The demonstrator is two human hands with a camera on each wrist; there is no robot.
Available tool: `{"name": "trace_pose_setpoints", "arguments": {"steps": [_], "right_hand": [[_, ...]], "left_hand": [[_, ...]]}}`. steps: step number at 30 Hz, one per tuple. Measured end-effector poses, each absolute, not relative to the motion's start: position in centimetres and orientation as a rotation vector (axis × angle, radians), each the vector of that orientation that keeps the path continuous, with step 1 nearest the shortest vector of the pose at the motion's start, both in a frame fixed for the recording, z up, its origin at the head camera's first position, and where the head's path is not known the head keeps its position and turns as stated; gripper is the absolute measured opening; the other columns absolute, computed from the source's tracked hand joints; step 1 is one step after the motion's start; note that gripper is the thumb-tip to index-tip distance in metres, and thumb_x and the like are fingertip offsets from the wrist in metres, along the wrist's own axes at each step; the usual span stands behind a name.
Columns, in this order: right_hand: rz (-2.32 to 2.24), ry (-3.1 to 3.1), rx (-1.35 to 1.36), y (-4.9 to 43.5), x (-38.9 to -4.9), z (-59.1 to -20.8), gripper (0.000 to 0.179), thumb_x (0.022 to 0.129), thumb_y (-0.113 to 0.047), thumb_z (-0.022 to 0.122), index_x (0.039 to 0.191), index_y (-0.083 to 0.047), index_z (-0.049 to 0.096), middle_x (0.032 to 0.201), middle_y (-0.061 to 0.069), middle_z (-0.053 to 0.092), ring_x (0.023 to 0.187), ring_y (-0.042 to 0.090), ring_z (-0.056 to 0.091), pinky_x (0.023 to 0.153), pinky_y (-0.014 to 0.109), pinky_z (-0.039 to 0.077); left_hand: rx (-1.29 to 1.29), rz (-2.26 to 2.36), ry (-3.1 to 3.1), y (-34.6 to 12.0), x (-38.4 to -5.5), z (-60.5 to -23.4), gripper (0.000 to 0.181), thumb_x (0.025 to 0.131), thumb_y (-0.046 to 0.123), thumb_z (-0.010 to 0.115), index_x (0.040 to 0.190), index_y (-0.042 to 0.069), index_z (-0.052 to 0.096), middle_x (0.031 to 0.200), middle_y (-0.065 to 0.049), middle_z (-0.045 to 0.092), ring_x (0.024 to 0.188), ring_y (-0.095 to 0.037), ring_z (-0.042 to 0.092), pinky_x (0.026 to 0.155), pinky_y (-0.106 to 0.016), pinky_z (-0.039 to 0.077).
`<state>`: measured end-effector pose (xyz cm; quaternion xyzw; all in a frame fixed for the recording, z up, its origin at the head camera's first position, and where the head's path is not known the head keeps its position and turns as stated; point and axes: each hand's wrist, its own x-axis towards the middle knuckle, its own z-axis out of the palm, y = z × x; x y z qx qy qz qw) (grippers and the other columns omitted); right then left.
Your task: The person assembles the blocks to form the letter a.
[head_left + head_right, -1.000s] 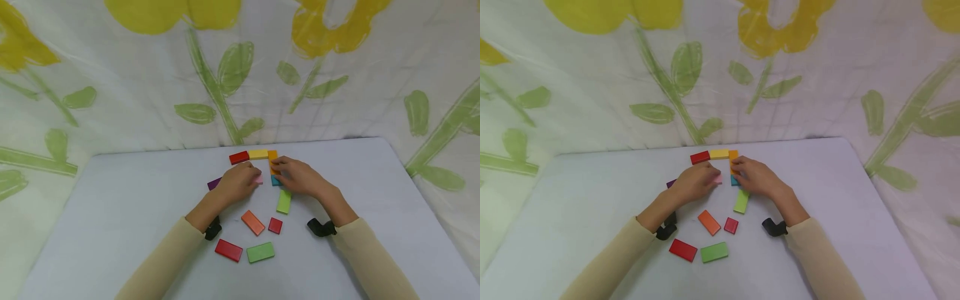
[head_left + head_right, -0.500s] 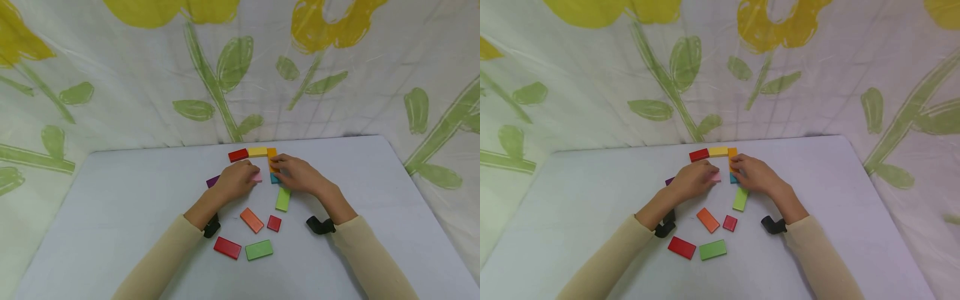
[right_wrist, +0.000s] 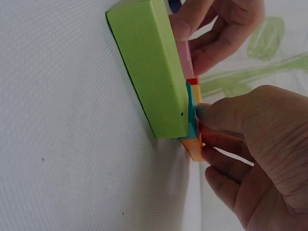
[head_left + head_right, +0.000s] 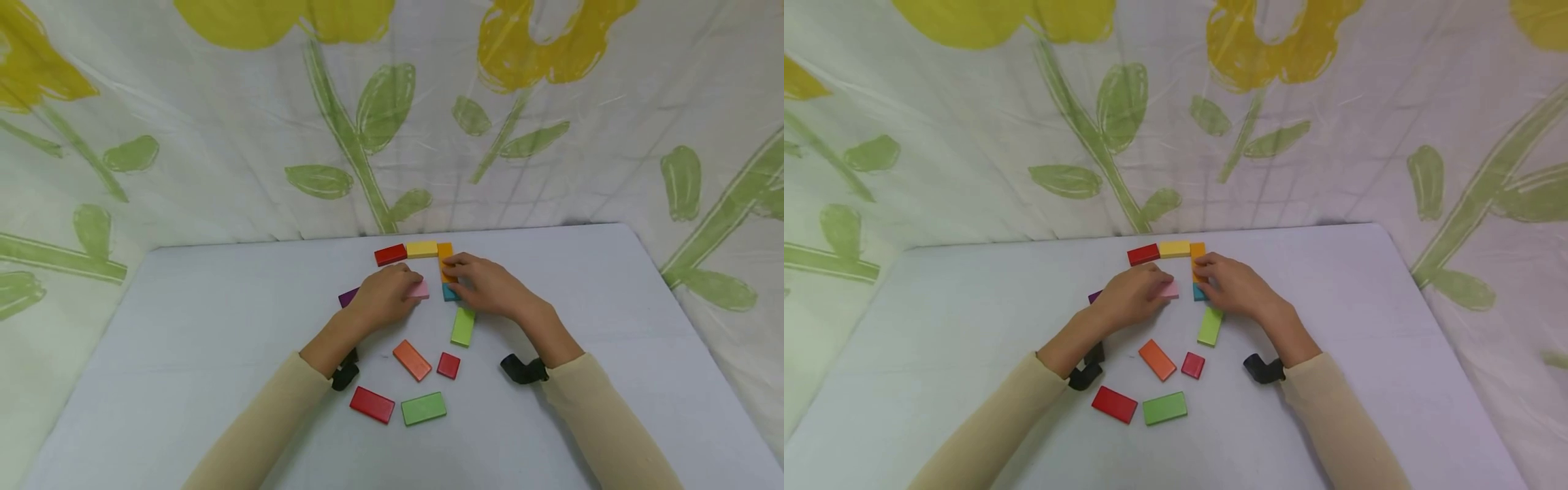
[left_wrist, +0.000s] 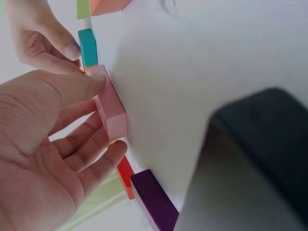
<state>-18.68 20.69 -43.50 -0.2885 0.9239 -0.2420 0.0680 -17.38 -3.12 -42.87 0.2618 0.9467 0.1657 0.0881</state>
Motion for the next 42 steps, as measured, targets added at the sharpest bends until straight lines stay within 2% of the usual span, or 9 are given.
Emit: {"name": "trace_pose_setpoints", "arguments": {"steps": [42], "right_hand": [[-0.738,2.786,-0.874,20.7,-18.7,-43.7,0.041,0.101,-0.016,0.072,0.137,0.004,0.067,0.147,0.020,0.063,0.137,0.039,0.061,0.115,0.055,0.051]], "left_hand": [[0.751,0.557,2.852,-4.2,-16.3,-43.2,0.041,0.101,0.024,0.073,0.138,0.007,0.069,0.131,-0.010,0.071,0.121,-0.025,0.066,0.105,-0.042,0.059]]}}
